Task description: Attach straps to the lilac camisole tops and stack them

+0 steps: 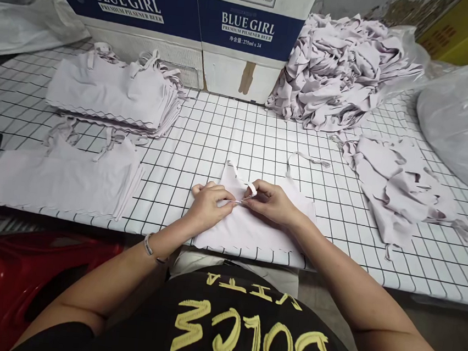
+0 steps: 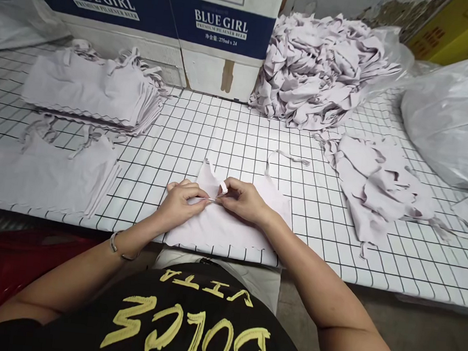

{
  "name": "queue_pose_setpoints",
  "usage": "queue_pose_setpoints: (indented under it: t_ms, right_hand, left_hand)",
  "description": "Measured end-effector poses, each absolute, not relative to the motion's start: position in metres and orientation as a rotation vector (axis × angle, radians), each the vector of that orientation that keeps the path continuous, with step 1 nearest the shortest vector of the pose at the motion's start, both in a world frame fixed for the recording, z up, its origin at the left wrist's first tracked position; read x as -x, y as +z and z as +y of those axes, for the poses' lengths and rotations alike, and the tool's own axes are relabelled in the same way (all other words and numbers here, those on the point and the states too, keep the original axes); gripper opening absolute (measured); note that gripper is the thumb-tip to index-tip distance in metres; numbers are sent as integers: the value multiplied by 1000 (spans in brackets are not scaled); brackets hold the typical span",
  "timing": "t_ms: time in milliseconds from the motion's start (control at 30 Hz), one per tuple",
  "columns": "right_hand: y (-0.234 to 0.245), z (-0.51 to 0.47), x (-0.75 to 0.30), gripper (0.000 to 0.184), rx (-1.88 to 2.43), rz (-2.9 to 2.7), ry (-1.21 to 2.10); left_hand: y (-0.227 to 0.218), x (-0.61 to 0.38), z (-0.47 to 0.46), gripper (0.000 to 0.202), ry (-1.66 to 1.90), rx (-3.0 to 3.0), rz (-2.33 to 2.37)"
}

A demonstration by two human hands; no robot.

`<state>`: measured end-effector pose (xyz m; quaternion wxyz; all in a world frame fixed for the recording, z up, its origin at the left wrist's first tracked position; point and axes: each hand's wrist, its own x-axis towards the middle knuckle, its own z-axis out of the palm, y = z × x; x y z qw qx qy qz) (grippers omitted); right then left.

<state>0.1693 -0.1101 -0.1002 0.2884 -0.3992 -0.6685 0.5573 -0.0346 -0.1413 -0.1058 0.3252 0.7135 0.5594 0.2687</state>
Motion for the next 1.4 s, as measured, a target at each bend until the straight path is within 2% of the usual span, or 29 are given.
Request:
queue_pose_setpoints:
  t_ms: [933,1400]
  right_hand:
    - [-107,-118,-164,15,1135,-1749,1365]
    - [-109,-116,-148,25,1096,-1454,1551]
  left_hand:
    - [-107,34,-142,9,786,-1855,1457]
    - [-110,34,-140,12,779,-1831,1473]
